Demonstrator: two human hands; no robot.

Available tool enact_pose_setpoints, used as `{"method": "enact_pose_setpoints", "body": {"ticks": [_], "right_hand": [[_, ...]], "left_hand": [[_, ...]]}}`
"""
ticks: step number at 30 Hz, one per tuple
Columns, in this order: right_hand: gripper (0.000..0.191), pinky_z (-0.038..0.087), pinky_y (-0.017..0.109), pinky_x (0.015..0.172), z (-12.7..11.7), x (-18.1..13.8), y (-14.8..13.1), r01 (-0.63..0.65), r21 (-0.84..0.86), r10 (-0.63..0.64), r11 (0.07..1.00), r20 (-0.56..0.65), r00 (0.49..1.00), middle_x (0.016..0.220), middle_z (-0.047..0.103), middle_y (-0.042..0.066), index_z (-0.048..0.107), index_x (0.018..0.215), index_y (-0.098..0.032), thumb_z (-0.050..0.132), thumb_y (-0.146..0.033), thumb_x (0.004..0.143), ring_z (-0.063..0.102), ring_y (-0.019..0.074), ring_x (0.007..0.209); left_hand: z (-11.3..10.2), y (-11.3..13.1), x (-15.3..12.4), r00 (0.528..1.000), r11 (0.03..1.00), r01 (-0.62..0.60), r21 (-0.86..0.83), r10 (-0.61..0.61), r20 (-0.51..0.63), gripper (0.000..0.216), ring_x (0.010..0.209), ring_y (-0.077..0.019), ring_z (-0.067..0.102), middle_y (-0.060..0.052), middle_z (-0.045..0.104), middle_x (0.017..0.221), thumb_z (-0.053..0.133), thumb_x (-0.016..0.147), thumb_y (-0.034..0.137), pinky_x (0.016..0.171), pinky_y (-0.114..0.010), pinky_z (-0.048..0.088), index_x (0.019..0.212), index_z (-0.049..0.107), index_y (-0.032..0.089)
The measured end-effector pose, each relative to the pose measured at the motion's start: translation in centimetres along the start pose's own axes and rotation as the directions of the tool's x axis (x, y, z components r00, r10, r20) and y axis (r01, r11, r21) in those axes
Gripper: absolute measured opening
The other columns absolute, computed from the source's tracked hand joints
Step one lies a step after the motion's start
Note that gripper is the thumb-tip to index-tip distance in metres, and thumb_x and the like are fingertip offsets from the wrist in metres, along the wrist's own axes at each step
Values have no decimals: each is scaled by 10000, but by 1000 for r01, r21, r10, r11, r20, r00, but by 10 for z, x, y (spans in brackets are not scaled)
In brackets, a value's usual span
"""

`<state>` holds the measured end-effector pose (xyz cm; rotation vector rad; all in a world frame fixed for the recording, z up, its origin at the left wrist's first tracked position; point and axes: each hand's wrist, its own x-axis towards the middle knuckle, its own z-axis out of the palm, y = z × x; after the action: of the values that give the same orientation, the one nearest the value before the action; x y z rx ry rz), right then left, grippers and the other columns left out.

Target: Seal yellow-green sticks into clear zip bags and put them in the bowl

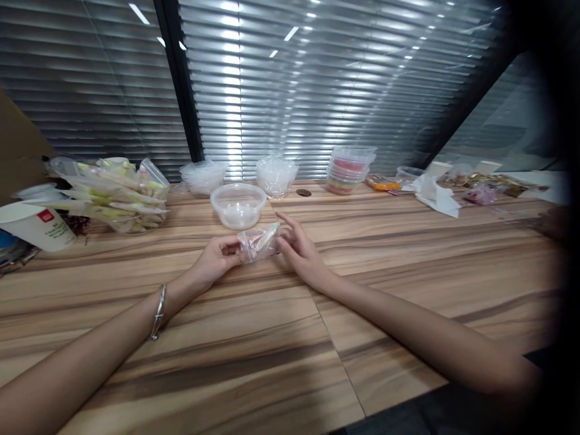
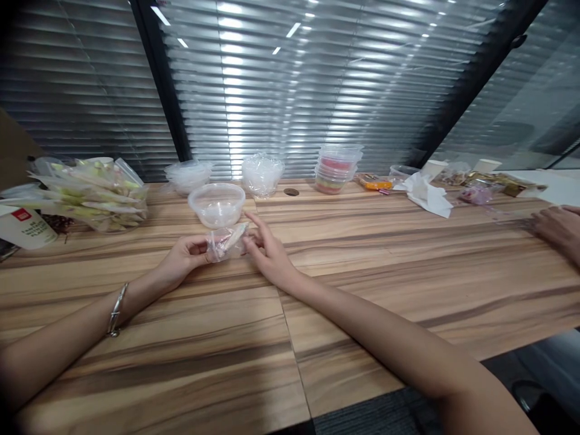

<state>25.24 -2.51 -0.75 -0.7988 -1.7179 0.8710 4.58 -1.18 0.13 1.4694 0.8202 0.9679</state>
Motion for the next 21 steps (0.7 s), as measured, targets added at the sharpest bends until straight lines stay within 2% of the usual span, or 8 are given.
{"method": "enact_pose_setpoints", "body": {"ticks": [1, 3, 8, 12, 21], "right_hand": [[447, 500, 282, 706, -1, 1, 2, -32, 68, 34, 997, -32, 999, 804, 594, -3, 342, 1330, -270, 455, -324, 901, 576, 128, 703], [348, 490, 262, 667, -2, 4, 7, -70, 166, 85, 984, -83, 993, 732, 563, -23, 437, 1218, -259, 485, -348, 885, 558, 121, 675], [192, 472, 249, 658, -2, 7, 13, -86, 250, 115, 965, -102, 988, 793, 601, -4, 556, 976, -231, 553, -367, 840, 573, 123, 708], [177, 470, 257, 690, -1, 5, 11, -75, 262, 104, 962, -98, 990, 805, 617, 3, 563, 950, -226, 575, -353, 827, 585, 133, 755], [153, 470, 256, 652, -2, 4, 10, -54, 266, 80, 962, -86, 993, 736, 588, -6, 558, 936, -209, 574, -322, 835, 564, 120, 688]], "left_hand": [[0, 1, 0, 1000, 1000, 3, 8, -3, -11, 353, 890, -200, 632, -72, 715, 957, 766, 634, 235, 856, -315, 461, 969, 705, 141], [1, 2, 0, 999, 1000, 17, 23, -16, -28, 319, 856, -193, 634, -70, 720, 931, 765, 632, 234, 833, -309, 465, 932, 715, 136], [1, 3, -1, 998, 997, 59, 51, -58, -29, 287, 873, -197, 634, -67, 723, 936, 759, 640, 250, 864, -321, 450, 905, 727, 144], [1, 3, -2, 997, 994, 77, 80, -76, -14, 284, 934, -211, 626, -73, 713, 986, 747, 655, 246, 898, -330, 433, 923, 725, 155], [0, 0, 0, 999, 991, 39, 124, -42, 26, 257, 908, -215, 638, -71, 712, 986, 737, 670, 255, 877, -330, 452, 912, 729, 169]]}}
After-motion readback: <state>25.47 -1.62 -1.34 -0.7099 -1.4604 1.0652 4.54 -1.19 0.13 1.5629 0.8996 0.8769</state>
